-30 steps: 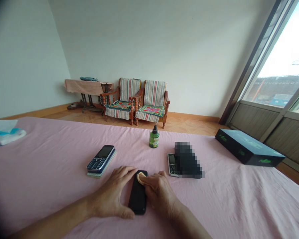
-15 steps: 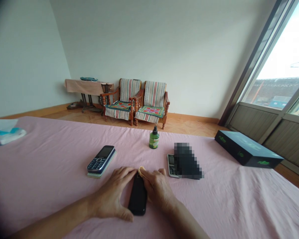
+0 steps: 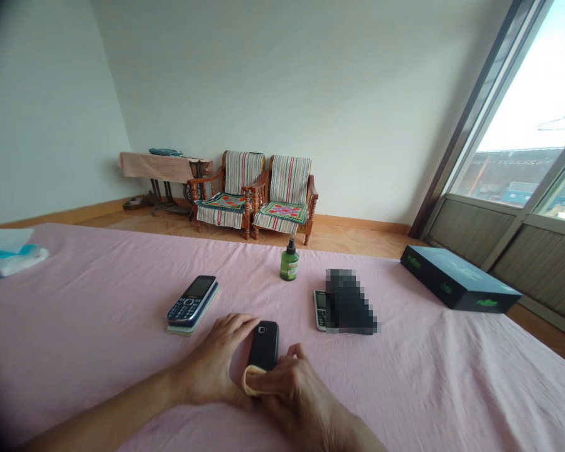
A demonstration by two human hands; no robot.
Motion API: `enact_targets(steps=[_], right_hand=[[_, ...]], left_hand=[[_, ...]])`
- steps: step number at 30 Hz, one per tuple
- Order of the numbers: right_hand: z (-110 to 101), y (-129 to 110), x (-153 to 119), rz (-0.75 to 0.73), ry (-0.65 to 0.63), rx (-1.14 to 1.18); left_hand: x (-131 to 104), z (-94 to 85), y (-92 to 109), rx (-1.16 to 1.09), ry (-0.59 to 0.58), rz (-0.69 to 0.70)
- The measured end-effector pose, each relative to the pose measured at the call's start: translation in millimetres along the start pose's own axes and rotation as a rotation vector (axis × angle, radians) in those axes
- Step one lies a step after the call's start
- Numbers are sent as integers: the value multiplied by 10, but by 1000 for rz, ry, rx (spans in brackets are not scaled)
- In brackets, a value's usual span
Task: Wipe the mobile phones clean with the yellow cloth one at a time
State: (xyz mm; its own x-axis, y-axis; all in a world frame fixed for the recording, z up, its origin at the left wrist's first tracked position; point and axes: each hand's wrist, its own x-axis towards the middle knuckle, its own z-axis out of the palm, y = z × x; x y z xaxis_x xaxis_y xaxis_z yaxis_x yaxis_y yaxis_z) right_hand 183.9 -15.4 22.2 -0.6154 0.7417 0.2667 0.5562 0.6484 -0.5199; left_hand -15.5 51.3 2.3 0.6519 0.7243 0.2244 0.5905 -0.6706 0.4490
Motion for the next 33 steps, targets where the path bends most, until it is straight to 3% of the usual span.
enact_targets(steps=[4, 6, 9, 11, 14, 22, 33], right_hand=[[-23, -39, -24, 2, -44, 252], [8, -4, -40, 132, 8, 442], [123, 122, -85, 374, 230, 722], [211, 218, -107, 448, 396, 840], [269, 281, -94, 476, 530, 931], [25, 76, 39, 486, 488, 1156], [52, 297, -16, 462, 598, 1420]], left_hand=[[-1, 5, 12, -6, 22, 12], [-13, 6, -4, -5, 12, 4], [-40, 3, -39, 4, -32, -5], [-58, -6, -44, -5, -45, 7], [-80, -27, -7, -44, -22, 42], [-118, -34, 105, -185, -7, 54], [-126, -43, 116, -223, 42, 132]])
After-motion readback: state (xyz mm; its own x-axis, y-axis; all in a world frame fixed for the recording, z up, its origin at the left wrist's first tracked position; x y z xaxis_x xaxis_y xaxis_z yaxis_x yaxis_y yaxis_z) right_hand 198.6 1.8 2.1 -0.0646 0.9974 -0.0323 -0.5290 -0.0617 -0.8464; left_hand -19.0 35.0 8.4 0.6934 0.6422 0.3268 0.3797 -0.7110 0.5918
